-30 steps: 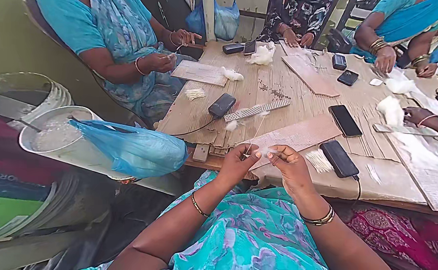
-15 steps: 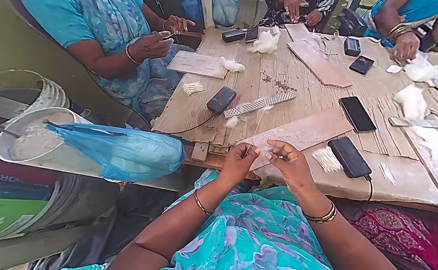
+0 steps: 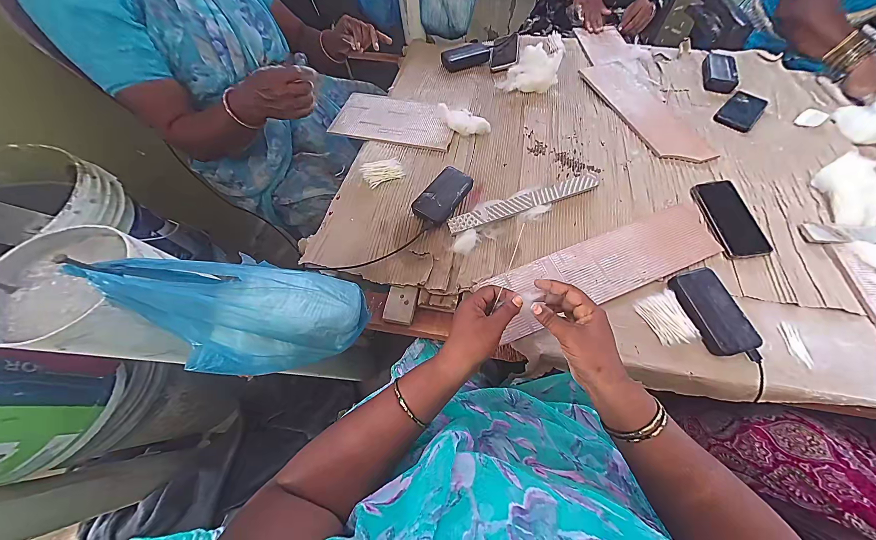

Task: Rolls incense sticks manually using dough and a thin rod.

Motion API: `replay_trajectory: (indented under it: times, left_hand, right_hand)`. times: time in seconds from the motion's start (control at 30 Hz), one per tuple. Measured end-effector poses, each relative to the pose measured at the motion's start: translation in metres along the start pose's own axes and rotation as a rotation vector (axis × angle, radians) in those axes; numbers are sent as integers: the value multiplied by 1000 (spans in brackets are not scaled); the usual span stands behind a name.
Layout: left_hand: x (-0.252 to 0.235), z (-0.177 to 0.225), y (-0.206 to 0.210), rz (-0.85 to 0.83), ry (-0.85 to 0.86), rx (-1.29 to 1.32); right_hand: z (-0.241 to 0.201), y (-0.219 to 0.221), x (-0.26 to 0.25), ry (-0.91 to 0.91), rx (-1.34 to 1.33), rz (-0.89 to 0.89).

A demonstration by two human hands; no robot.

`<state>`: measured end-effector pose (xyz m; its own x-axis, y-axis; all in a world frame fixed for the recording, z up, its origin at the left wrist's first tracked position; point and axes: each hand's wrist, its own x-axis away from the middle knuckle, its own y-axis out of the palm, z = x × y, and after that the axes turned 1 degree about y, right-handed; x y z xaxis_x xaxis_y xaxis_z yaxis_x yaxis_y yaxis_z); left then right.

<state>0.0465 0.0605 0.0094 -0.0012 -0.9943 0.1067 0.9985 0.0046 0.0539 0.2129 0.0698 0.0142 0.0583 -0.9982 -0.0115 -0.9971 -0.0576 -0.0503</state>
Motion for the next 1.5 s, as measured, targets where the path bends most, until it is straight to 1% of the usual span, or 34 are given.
replay_trajectory:
  times: [0.07,0.23,0.33,0.43,0.53,0.6,0.7,0.77,0.87,1.07,1.23,1.27,1.33,1.4,1.43,1.5]
  left_hand:
    - [-2,-1,1,7,-13,12]
    - [-5,-6,1,23,-29,1]
    - [-8,-8,-1,31,-60,-27]
    - [-11,-10,-9,28,-125,-126]
    - [-15,-16,-24,-8,-157,-328]
    - [-16,-22,-31,-24,-158,-416]
    - [-16,-28,-33,-16,-166,-462]
    - [-16,-24,-33,-48,-160,-538]
    - [-15,-12,-34,-123,-159,-728]
    - [-17,-14,-33,-142,-133,-769]
    - [-18,-15,-30,-162,-164,-844]
    - [-18,-14,-30,-155,-169,-864]
    - [-18,-14,-31,-138,-179,-895]
    - [-17,-13,-31,-121,-177,-914]
    - [-16,-12,-31,-117,-178,-922]
    - [-14,-10,-30,-119,-187,-937]
  right_hand:
    - [5,0,-2,-31,16,-42]
    - [11,3,-10,-30,68,50]
    - [13,3,-17,13,130,50]
    - [19,3,-26,12,343,11]
    - [18,7,-31,35,536,-33]
    - [21,9,-32,39,591,-46]
    - [26,10,-36,26,676,-46]
    - [29,9,-40,15,749,-45]
    - [33,7,-45,-8,833,-29]
    - [37,-3,-52,-84,916,-13]
    - [35,-16,-60,-172,976,82]
    - [34,-15,-61,-214,1002,68]
    - [38,-10,-64,-363,1039,-19]
    - [45,-2,-66,-496,1083,-196]
    - [48,1,-67,-516,1131,-306]
    - [50,4,-68,-455,1242,-505]
